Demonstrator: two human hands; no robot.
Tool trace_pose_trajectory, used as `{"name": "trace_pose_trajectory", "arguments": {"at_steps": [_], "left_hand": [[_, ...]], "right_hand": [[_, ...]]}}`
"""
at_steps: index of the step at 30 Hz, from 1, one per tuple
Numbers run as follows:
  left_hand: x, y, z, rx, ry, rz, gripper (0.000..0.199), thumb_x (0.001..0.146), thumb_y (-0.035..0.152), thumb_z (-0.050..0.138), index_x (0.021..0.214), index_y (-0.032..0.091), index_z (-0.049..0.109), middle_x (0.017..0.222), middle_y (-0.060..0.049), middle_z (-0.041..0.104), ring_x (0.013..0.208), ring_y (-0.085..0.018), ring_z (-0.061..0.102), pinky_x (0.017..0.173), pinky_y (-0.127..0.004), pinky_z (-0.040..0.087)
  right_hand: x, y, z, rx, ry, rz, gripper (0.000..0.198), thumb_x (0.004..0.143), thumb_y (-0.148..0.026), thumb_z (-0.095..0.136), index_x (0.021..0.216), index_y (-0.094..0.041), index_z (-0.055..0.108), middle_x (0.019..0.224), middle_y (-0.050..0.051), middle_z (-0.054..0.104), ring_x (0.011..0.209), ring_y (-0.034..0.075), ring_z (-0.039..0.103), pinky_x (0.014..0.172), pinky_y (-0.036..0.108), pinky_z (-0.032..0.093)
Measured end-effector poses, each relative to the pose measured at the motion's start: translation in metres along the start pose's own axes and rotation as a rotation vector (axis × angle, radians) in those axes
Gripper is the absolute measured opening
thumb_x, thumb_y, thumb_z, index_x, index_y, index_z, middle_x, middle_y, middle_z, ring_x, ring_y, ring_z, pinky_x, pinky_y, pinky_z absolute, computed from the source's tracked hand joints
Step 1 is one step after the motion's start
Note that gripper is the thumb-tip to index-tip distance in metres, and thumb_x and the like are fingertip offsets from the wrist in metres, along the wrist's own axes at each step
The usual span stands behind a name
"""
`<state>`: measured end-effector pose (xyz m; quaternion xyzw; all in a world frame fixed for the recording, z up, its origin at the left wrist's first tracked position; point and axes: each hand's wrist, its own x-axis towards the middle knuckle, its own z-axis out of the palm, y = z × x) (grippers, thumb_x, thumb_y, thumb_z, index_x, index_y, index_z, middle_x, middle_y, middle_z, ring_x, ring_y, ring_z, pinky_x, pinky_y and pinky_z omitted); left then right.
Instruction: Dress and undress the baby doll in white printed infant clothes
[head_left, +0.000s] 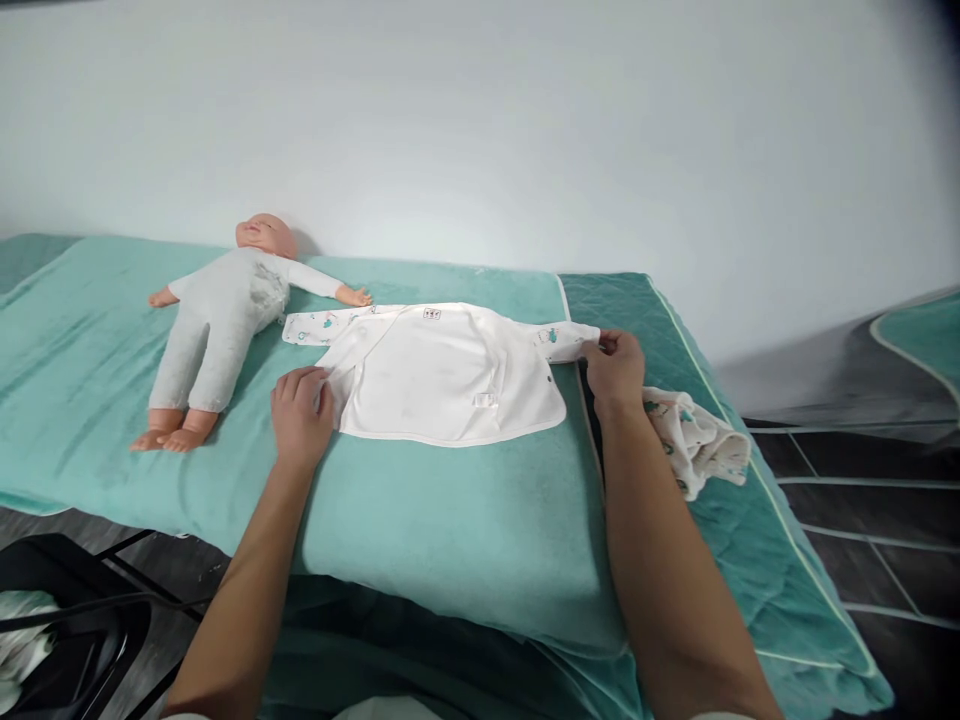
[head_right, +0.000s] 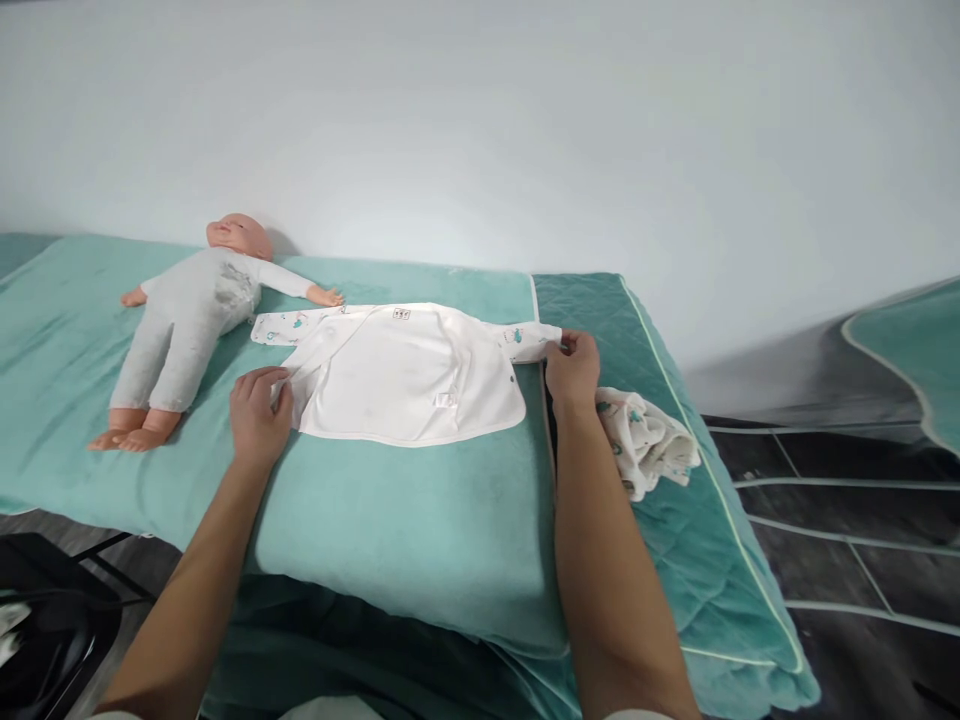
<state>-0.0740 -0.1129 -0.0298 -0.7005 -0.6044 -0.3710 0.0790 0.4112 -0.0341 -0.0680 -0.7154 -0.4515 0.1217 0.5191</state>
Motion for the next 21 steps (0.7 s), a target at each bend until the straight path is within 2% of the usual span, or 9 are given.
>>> {"name": "trace_pose_trajectory", "arguments": {"at_steps": [3,6,7,10,12,14,16,18,21], "left_hand": [[-0.006,0.025,-0.001,-0.053,0.0,0.084,0.018,0.098,0.023,0.054,0.11,0.021,0.067,0.11,-0.009,0.073,0.107,-0.025,0.066,0.096,-0.042,0.048],[-0.014,0.064,0.005,-0.19,-0.07,0.148,0.017,0.1,0.024,0.052,0.109,0.022,0.066,0.105,-0.008,0.074,0.103,-0.023,0.066,0.093,-0.039,0.051],[-0.015,0.079,0.009,-0.24,-0.11,0.161,0.017,0.101,0.025,0.051,0.109,0.021,0.066,0.105,-0.007,0.074,0.103,-0.022,0.066,0.093,-0.039,0.051],[-0.015,0.124,0.024,-0.373,-0.257,0.135,0.019,0.103,0.028,0.051,0.112,0.021,0.065,0.109,-0.008,0.074,0.106,-0.022,0.065,0.095,-0.038,0.052],[-0.01,0.151,0.038,-0.414,-0.359,0.087,0.02,0.102,0.032,0.054,0.113,0.02,0.065,0.107,-0.007,0.073,0.104,-0.022,0.065,0.094,-0.037,0.052],[-0.001,0.175,0.052,-0.373,-0.46,0.034,0.023,0.1,0.041,0.058,0.107,0.021,0.067,0.099,-0.005,0.073,0.099,-0.022,0.065,0.089,-0.035,0.052],[0.008,0.195,0.067,-0.279,-0.524,-0.017,0.031,0.099,0.05,0.057,0.097,0.021,0.069,0.095,-0.005,0.073,0.096,-0.023,0.066,0.083,-0.036,0.051],[0.018,0.21,0.081,-0.194,-0.548,-0.067,0.038,0.1,0.054,0.054,0.09,0.02,0.069,0.095,-0.007,0.073,0.096,-0.026,0.066,0.08,-0.037,0.05],[0.026,0.221,0.098,-0.121,-0.546,-0.117,0.039,0.102,0.051,0.049,0.093,0.018,0.069,0.099,-0.01,0.074,0.098,-0.029,0.067,0.078,-0.04,0.049]], "right_hand": [[-0.006,-0.012,-0.003,-0.082,0.069,0.002,0.031,0.076,-0.021,0.063,0.106,-0.015,0.059,0.113,0.016,0.065,0.089,0.022,0.064,0.09,0.044,0.054],[-0.017,-0.029,-0.005,-0.161,0.119,-0.162,0.033,0.079,-0.025,0.061,0.111,-0.016,0.06,0.125,0.016,0.06,0.098,0.024,0.063,0.1,0.047,0.05],[-0.022,-0.034,-0.004,-0.17,0.089,-0.196,0.032,0.082,-0.028,0.06,0.111,-0.016,0.061,0.121,0.015,0.062,0.097,0.023,0.063,0.1,0.047,0.05],[-0.036,-0.048,0.003,-0.15,-0.111,-0.197,0.033,0.088,-0.042,0.057,0.108,-0.017,0.064,0.101,0.011,0.068,0.084,0.022,0.064,0.087,0.042,0.054],[-0.042,-0.054,0.008,-0.145,-0.189,-0.2,0.035,0.088,-0.046,0.058,0.108,-0.017,0.064,0.103,0.011,0.07,0.084,0.022,0.064,0.084,0.04,0.054],[-0.045,-0.057,0.01,-0.168,-0.204,-0.214,0.036,0.088,-0.046,0.058,0.109,-0.017,0.064,0.108,0.012,0.07,0.087,0.022,0.064,0.085,0.039,0.052],[-0.046,-0.06,0.009,-0.209,-0.239,-0.177,0.037,0.09,-0.046,0.057,0.111,-0.018,0.064,0.105,0.012,0.071,0.087,0.023,0.064,0.085,0.039,0.051],[-0.047,-0.062,0.008,-0.266,-0.299,-0.125,0.038,0.091,-0.048,0.057,0.114,-0.018,0.064,0.099,0.01,0.072,0.085,0.024,0.065,0.083,0.038,0.05],[-0.049,-0.064,0.008,-0.321,-0.359,-0.121,0.04,0.091,-0.049,0.058,0.117,-0.019,0.064,0.099,0.01,0.072,0.085,0.025,0.065,0.08,0.036,0.049]]}}
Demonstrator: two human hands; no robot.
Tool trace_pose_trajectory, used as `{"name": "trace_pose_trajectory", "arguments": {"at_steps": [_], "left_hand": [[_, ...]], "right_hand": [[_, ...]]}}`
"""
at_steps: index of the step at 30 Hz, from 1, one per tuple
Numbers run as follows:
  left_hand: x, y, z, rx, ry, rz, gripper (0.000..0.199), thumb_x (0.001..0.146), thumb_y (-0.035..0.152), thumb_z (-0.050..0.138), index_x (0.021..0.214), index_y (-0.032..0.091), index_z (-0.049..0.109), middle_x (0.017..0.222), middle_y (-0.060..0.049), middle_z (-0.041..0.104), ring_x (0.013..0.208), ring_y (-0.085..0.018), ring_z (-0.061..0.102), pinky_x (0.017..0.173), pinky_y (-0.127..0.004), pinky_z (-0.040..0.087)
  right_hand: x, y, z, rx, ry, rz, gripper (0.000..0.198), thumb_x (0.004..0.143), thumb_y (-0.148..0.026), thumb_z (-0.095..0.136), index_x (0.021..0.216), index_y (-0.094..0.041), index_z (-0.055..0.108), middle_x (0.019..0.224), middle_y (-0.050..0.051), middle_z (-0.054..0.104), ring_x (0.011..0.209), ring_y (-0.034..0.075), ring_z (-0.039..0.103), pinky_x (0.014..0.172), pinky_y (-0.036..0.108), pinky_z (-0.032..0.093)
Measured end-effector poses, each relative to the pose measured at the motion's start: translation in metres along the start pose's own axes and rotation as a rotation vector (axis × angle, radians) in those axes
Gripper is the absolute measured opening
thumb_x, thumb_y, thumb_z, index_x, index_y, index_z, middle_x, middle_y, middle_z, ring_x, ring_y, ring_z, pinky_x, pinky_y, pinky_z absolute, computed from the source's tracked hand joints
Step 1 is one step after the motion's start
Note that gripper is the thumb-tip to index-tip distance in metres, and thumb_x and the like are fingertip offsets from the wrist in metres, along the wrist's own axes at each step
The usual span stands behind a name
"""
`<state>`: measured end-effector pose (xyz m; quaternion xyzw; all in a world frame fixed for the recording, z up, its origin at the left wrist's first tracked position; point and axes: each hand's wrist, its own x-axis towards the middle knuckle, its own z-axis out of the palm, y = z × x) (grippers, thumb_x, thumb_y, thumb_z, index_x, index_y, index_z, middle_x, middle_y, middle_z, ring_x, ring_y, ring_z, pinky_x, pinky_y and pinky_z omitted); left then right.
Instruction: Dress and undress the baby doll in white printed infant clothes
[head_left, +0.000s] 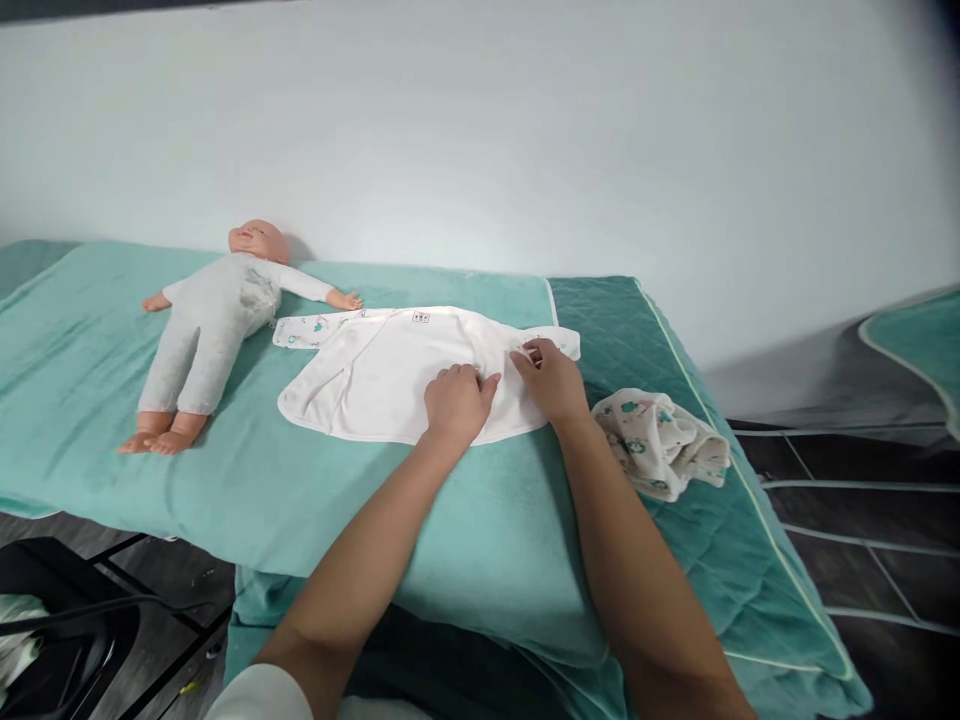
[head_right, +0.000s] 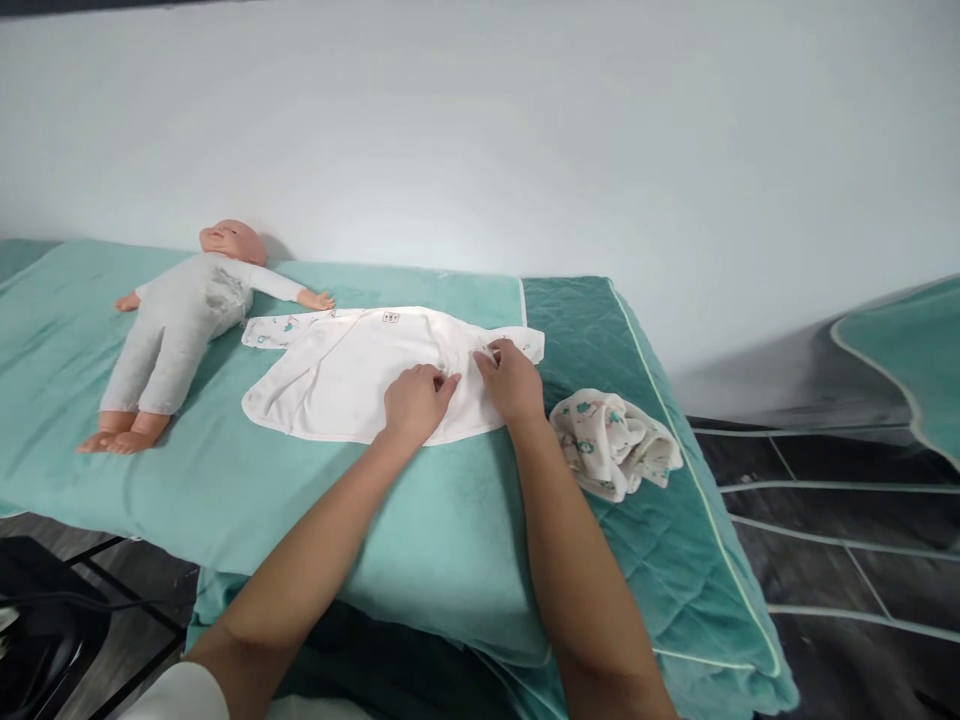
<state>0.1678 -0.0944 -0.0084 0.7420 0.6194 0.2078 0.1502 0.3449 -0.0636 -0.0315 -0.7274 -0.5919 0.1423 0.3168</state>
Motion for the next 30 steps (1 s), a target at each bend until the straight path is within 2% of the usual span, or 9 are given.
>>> {"name": "trace_pose_trajectory", "arguments": {"at_steps": [4,7,10,13,15,17,21,25,30], "left_hand": [[0.006,0.001,0.005,-0.011,0.013,-0.007,0.023,0.1,0.035,0.052,0.095,0.018,0.068,0.101,-0.012,0.074,0.098,-0.028,0.068,0.079,-0.039,0.048],[0.003,-0.003,0.001,-0.124,0.001,-0.072,0.018,0.1,0.033,0.052,0.091,0.022,0.063,0.09,-0.007,0.073,0.09,-0.024,0.068,0.074,-0.035,0.046],[0.0,-0.007,-0.004,-0.251,-0.035,-0.155,0.008,0.099,0.028,0.051,0.101,0.025,0.058,0.081,-0.001,0.071,0.078,-0.021,0.067,0.069,-0.033,0.044],[-0.003,-0.009,-0.005,-0.25,-0.014,-0.126,0.019,0.095,0.02,0.051,0.113,0.023,0.055,0.091,-0.004,0.071,0.086,-0.024,0.067,0.073,-0.035,0.047],[-0.006,-0.009,-0.003,-0.204,0.041,-0.046,0.025,0.092,0.016,0.052,0.117,0.021,0.056,0.107,-0.01,0.068,0.101,-0.026,0.065,0.082,-0.038,0.05],[-0.009,-0.01,-0.002,-0.176,0.087,0.05,0.029,0.09,0.013,0.054,0.117,0.02,0.058,0.119,-0.012,0.064,0.113,-0.027,0.06,0.092,-0.04,0.05],[-0.018,-0.009,-0.002,-0.162,0.056,0.185,0.02,0.09,0.019,0.061,0.109,0.021,0.062,0.12,-0.01,0.062,0.115,-0.028,0.056,0.099,-0.043,0.049],[-0.023,-0.008,-0.001,-0.096,-0.022,0.223,0.012,0.092,0.02,0.059,0.104,0.021,0.058,0.116,-0.011,0.061,0.109,-0.028,0.059,0.093,-0.045,0.051],[-0.027,-0.01,0.003,-0.222,-0.013,0.164,0.023,0.089,0.009,0.053,0.107,0.023,0.052,0.116,-0.009,0.059,0.096,-0.023,0.063,0.082,-0.039,0.053]], "right_hand": [[0.001,-0.002,0.004,0.035,-0.01,-0.045,0.037,0.09,-0.046,0.056,0.116,-0.021,0.065,0.093,0.009,0.071,0.083,0.025,0.064,0.075,0.034,0.047],[0.002,-0.002,0.003,0.05,0.007,-0.039,0.036,0.09,-0.044,0.055,0.115,-0.021,0.066,0.087,0.007,0.07,0.08,0.024,0.064,0.072,0.032,0.046],[0.0,-0.001,-0.003,-0.01,-0.029,0.022,0.035,0.09,-0.042,0.056,0.117,-0.022,0.066,0.083,0.006,0.07,0.076,0.024,0.063,0.071,0.032,0.046],[-0.004,-0.003,-0.009,-0.13,-0.045,0.046,0.035,0.092,-0.042,0.056,0.12,-0.022,0.067,0.093,0.009,0.071,0.081,0.025,0.064,0.075,0.035,0.049],[-0.007,-0.006,-0.01,-0.167,0.018,-0.032,0.035,0.093,-0.039,0.053,0.119,-0.02,0.068,0.111,0.014,0.069,0.092,0.028,0.066,0.081,0.039,0.052],[-0.009,-0.011,-0.008,-0.112,0.08,-0.186,0.036,0.095,-0.034,0.048,0.12,-0.018,0.067,0.123,0.017,0.065,0.106,0.03,0.065,0.091,0.043,0.053],[-0.014,-0.023,0.004,0.086,0.004,-0.478,0.041,0.099,-0.032,0.04,0.13,-0.016,0.062,0.134,0.016,0.063,0.13,0.028,0.057,0.114,0.047,0.046],[-0.013,-0.028,0.017,0.121,-0.161,-0.517,0.048,0.104,-0.038,0.037,0.144,-0.021,0.055,0.149,0.011,0.057,0.141,0.025,0.051,0.123,0.046,0.04],[0.008,-0.03,0.033,-0.057,-0.305,-0.585,0.057,0.105,-0.04,0.032,0.153,-0.012,0.047,0.161,0.015,0.044,0.154,0.027,0.035,0.128,0.049,0.029]]}}
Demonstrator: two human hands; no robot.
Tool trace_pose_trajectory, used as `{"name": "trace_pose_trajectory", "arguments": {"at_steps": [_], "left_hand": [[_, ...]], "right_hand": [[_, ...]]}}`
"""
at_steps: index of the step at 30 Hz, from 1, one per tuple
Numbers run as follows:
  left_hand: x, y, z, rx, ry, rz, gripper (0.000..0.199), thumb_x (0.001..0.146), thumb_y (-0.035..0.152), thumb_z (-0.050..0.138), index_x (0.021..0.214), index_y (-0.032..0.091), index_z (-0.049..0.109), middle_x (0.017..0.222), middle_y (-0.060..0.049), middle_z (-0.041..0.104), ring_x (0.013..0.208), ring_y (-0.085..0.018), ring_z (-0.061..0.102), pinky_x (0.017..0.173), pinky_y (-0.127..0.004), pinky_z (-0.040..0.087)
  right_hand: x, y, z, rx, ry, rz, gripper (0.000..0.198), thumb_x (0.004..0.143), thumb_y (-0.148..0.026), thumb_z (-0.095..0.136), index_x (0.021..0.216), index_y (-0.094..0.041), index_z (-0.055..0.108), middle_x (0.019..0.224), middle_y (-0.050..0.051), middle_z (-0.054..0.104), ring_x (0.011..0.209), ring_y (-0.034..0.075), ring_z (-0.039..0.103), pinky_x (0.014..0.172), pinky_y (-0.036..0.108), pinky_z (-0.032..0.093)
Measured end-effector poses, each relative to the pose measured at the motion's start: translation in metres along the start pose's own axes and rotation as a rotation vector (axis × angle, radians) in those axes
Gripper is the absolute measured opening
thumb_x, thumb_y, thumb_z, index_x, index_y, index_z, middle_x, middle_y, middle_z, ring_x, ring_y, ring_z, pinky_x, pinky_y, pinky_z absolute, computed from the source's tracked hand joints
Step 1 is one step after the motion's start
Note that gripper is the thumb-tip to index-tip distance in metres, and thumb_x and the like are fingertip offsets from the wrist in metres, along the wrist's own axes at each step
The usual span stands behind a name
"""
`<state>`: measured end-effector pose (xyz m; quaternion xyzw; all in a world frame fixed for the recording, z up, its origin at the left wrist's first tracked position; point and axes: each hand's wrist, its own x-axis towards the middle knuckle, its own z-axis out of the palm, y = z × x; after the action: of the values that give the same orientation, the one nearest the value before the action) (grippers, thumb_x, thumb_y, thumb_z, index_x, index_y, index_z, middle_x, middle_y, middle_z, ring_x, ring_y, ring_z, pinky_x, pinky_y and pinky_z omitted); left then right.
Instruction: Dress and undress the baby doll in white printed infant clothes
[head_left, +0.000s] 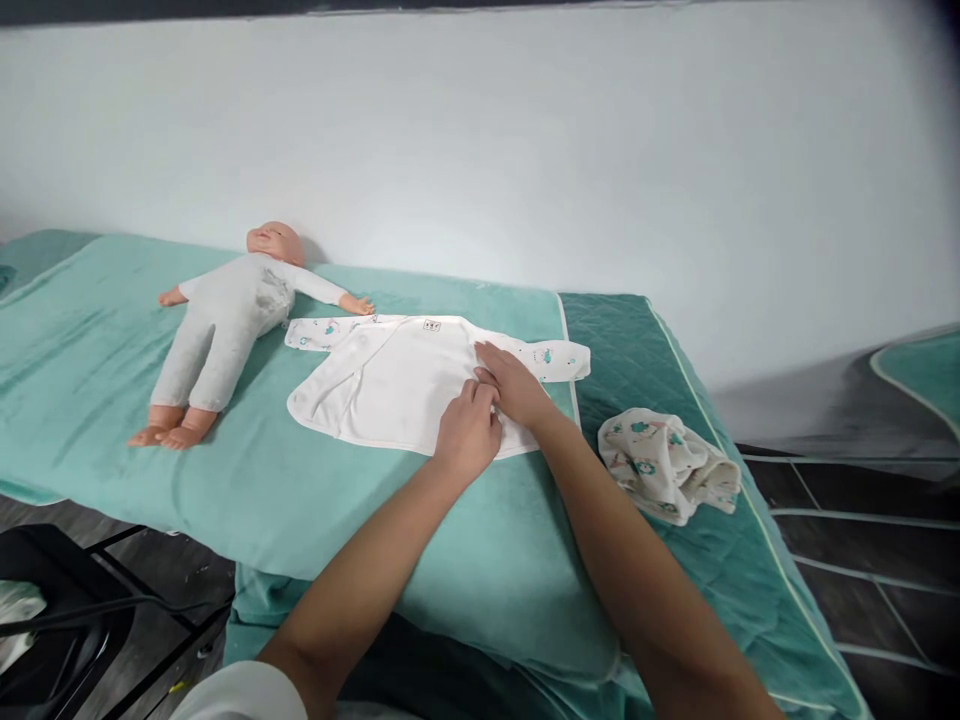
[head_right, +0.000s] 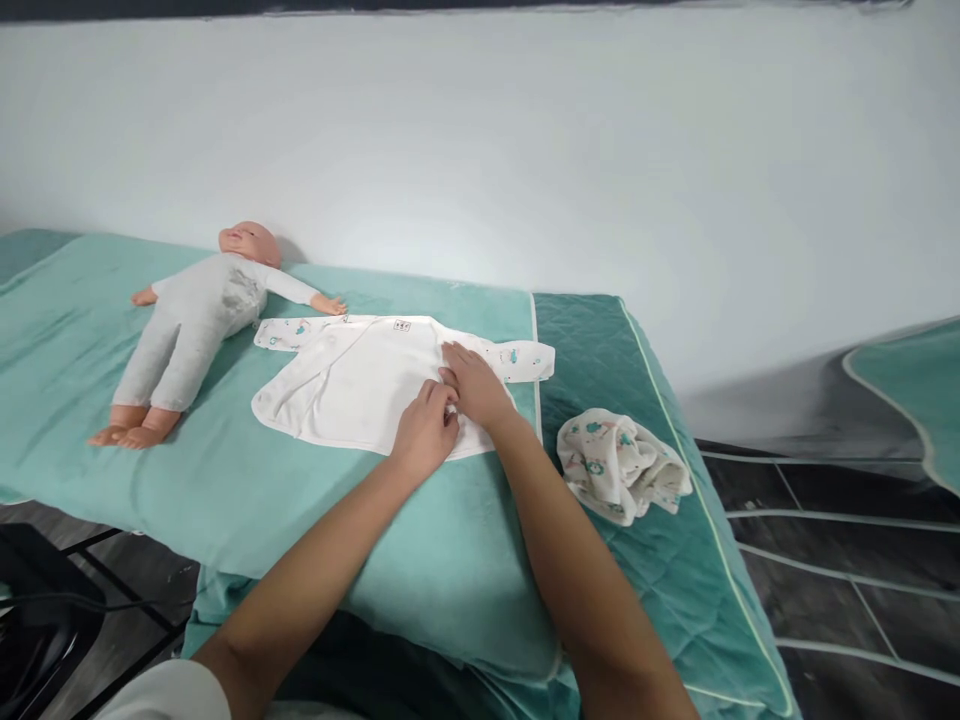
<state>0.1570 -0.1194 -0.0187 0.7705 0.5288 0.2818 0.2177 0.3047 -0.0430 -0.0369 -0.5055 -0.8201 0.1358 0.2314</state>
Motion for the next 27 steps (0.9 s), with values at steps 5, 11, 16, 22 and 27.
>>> {"name": "trace_pose_trajectory", "arguments": {"at_steps": [5,11,16,22,27], "left_hand": [[-0.011,-0.002,0.0,-0.071,0.034,0.018,0.025,0.091,0.007,0.047,0.108,0.024,0.053,0.114,-0.009,0.06,0.094,-0.022,0.063,0.082,-0.039,0.053],[-0.038,-0.01,-0.014,-0.014,-0.005,0.129,0.021,0.093,0.009,0.049,0.109,0.02,0.058,0.113,-0.012,0.061,0.105,-0.026,0.06,0.091,-0.042,0.052],[-0.086,-0.031,-0.044,0.104,-0.124,0.364,0.018,0.099,0.018,0.049,0.108,0.019,0.065,0.111,-0.01,0.066,0.108,-0.027,0.058,0.092,-0.045,0.049],[-0.121,-0.066,-0.095,-0.062,-0.081,0.413,0.023,0.1,0.017,0.049,0.113,0.022,0.067,0.112,-0.008,0.072,0.107,-0.023,0.061,0.093,-0.04,0.051],[-0.127,-0.112,-0.174,-0.118,0.213,0.274,0.025,0.102,0.018,0.046,0.11,0.024,0.069,0.112,-0.006,0.073,0.108,-0.02,0.066,0.098,-0.039,0.054]], "right_hand": [[0.038,0.003,0.012,-0.183,-0.122,0.05,0.058,0.105,-0.039,0.035,0.155,-0.012,0.043,0.167,0.016,0.031,0.158,0.03,0.028,0.128,0.054,0.024],[0.043,-0.015,0.022,-0.219,-0.027,0.144,0.058,0.106,-0.038,0.031,0.155,-0.01,0.044,0.167,0.015,0.033,0.157,0.03,0.03,0.128,0.054,0.024],[-0.014,-0.028,0.022,-0.257,0.04,0.131,0.058,0.106,-0.044,0.031,0.155,-0.015,0.044,0.166,0.015,0.034,0.156,0.031,0.031,0.126,0.056,0.028],[-0.087,-0.05,0.019,-0.352,-0.017,0.129,0.063,0.107,-0.049,0.028,0.162,-0.019,0.034,0.169,0.013,0.028,0.158,0.029,0.028,0.125,0.057,0.031],[-0.114,-0.065,0.005,-0.403,-0.201,0.122,0.066,0.104,-0.051,0.03,0.157,-0.015,0.043,0.165,0.016,0.035,0.155,0.032,0.034,0.119,0.055,0.043]]}}
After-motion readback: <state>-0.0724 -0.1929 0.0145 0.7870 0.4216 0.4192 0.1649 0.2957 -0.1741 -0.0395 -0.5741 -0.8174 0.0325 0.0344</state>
